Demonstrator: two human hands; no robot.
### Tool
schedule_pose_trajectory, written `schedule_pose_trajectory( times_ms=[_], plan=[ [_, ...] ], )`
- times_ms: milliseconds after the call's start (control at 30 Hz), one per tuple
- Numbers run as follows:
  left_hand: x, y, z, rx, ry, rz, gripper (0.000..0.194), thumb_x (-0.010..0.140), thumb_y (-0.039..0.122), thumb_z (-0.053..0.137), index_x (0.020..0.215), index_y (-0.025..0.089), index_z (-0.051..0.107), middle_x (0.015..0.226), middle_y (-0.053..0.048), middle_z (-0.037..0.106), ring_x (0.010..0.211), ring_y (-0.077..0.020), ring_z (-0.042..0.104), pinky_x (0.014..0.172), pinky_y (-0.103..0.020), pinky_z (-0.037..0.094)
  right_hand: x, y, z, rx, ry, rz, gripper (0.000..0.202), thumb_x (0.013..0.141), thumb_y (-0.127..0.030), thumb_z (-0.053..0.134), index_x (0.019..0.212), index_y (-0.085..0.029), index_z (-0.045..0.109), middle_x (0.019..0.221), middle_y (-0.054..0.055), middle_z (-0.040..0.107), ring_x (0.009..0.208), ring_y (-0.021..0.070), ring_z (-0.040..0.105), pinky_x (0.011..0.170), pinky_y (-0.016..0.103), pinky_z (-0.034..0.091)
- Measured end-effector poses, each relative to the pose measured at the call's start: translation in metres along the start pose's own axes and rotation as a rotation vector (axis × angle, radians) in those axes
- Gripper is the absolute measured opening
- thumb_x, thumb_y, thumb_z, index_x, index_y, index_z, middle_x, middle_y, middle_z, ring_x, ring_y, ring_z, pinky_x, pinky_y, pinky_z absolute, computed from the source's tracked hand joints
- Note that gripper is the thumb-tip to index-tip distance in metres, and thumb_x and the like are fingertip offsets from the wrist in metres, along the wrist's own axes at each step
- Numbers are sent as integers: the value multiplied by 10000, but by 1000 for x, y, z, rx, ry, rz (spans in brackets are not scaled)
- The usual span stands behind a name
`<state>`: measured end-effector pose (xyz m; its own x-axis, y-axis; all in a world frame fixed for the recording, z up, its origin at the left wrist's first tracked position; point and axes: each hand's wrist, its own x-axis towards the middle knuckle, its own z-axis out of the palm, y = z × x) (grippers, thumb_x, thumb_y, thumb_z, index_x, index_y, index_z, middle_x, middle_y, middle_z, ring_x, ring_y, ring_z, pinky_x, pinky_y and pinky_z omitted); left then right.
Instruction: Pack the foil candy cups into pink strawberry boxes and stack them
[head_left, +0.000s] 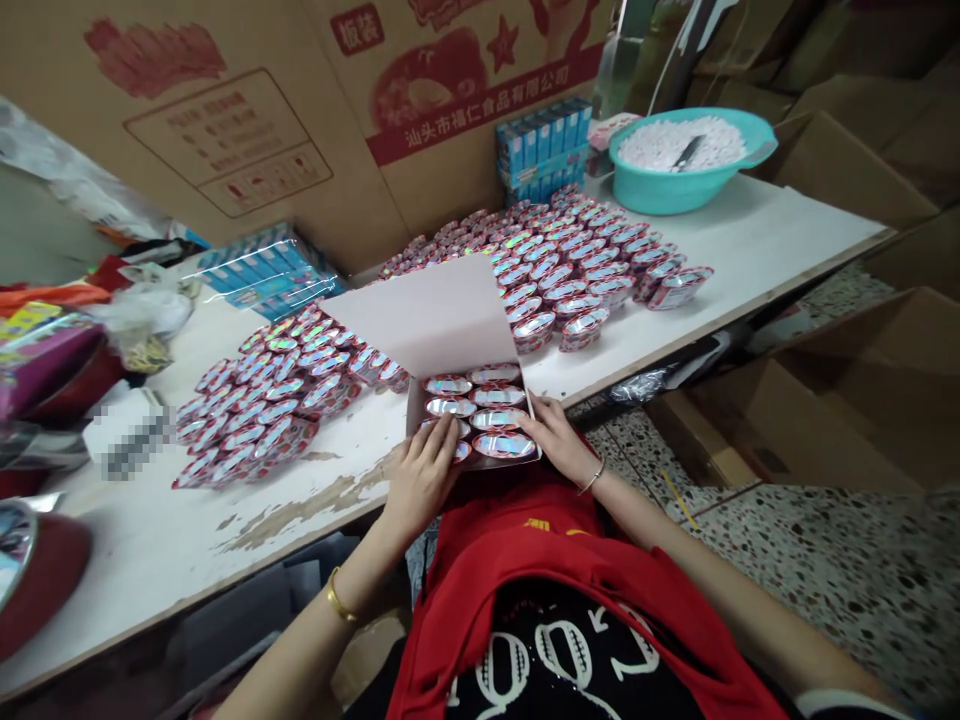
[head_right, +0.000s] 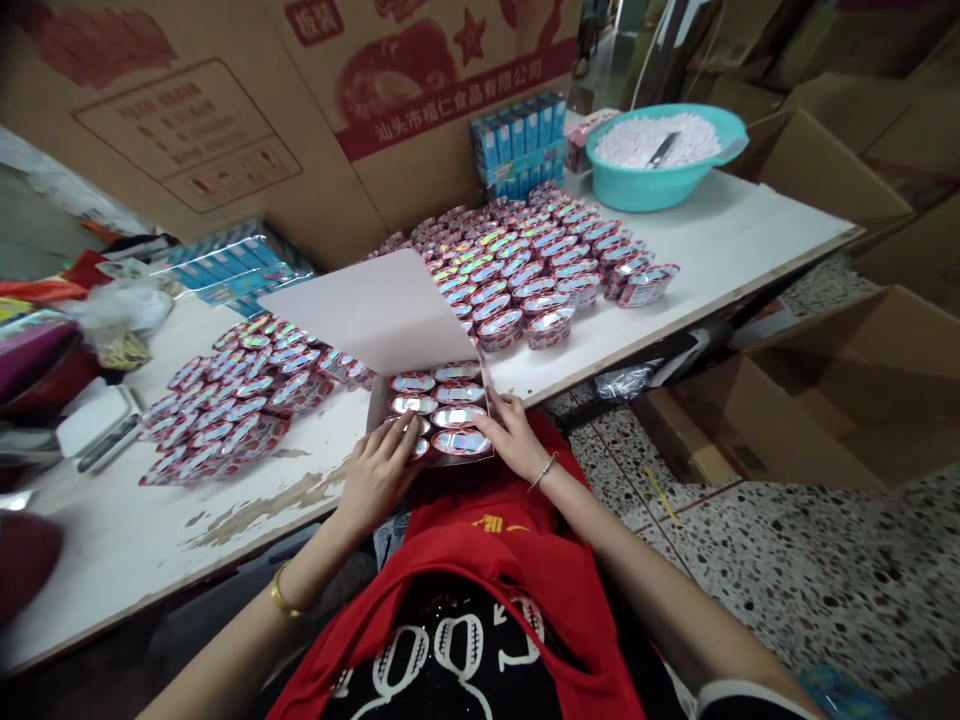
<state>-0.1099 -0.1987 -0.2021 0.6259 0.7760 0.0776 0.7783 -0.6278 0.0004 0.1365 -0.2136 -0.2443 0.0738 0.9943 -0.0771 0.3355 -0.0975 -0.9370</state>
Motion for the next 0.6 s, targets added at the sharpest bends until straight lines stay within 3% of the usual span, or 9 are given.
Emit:
schedule_pose_trajectory(
  times_ms=[133,233,333,467,533,600],
  plan=[
    [-2,2,-1,8,5,-159,549,939,298,527,1466,160,456,1529,-124,451,1289,-354,503,1010,-471,399,24,-22,5,-197,9,-101,712,930,-700,396,1441,-218,510,1184,134,565,1157,290,570,1085,479,437],
    [0,-2,-11,-10,27,-181,652,906,302,575,1509,146,380,1569,-154,378,1388,-375,402,1106,-551,306,35,-37,3,-353,70,-225,720,951,-685,364,1458,-190,488,1268,176,592,1244,345,512,1098,547,402],
    [-3,-13,-19,-48,77,-190,737,882,301,607,1541,158,309,1572,-173,367,1423,-373,360,1156,-595,222,32,-38,6,-261,3,-305,803,957,-690,343,1567,-174,266,1515,165,428,1419,315,368,1178,520,322],
    [-12,-30,-13,-220,81,-200,749,843,274,658,1523,186,358,1520,-183,443,1372,-356,439,1131,-539,324,24,-26,18,-168,-74,-316,933,937,-723,349,1598,-177,-19,1658,131,117,1524,266,144,1230,502,226],
    [-10,-38,-5,-400,162,-222,811,809,375,714,1522,225,359,1558,-162,391,1418,-350,386,1174,-550,269,25,-22,23,-231,-95,-356,1001,906,-751,389,1594,-165,-42,1665,130,16,1532,267,89,1240,500,192],
    [-1,-46,4,-686,308,-337,846,806,519,693,1527,253,341,1584,-134,357,1451,-325,346,1201,-531,245,28,-23,25,-341,-127,-399,1053,873,-777,427,1596,-141,2,1662,142,-9,1534,281,56,1243,505,179]
  ],
)
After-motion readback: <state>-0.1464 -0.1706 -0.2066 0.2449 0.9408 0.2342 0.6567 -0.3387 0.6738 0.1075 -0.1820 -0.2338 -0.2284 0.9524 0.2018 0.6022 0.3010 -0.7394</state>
